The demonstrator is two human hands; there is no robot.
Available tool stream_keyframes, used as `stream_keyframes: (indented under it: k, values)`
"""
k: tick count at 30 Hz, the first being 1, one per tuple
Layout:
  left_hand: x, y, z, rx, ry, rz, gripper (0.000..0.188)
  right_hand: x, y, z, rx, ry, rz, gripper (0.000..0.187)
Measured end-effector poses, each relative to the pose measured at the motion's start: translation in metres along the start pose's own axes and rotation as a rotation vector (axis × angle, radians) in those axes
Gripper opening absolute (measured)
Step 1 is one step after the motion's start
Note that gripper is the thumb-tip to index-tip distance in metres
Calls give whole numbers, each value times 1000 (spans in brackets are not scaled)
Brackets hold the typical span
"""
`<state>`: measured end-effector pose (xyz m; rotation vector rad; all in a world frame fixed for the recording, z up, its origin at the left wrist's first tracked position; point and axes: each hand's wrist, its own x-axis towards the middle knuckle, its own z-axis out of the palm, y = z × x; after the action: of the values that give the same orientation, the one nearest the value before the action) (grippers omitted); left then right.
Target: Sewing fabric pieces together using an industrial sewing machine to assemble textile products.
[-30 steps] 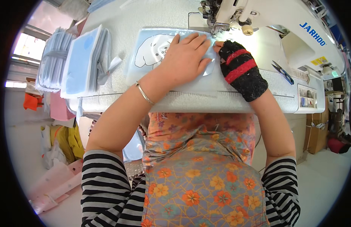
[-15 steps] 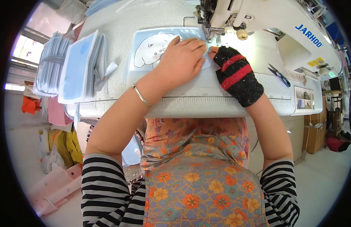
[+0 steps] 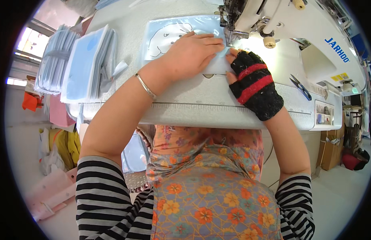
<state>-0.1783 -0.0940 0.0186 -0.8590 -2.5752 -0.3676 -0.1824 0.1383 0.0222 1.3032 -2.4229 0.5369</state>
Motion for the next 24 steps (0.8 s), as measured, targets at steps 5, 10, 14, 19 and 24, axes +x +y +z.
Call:
stream_keyframes:
  k: [5,10,14,19,24]
  values:
    - [4,11,-11,52,-62,18,33,-1,1,-2,-32,-27,17,40]
    - [3,24,-14,148,-46,-44,34,0,7,2,-53,-3,38,38]
    - [5,39,-15,152,-92,-119,32,2,5,2,-31,8,-16,33]
    - [1,51,-15,153,-72,-101,28,1,15,4,-13,54,-13,28]
    - [-5,63,-13,115,-35,-88,30,-2,13,6,-75,109,-4,27]
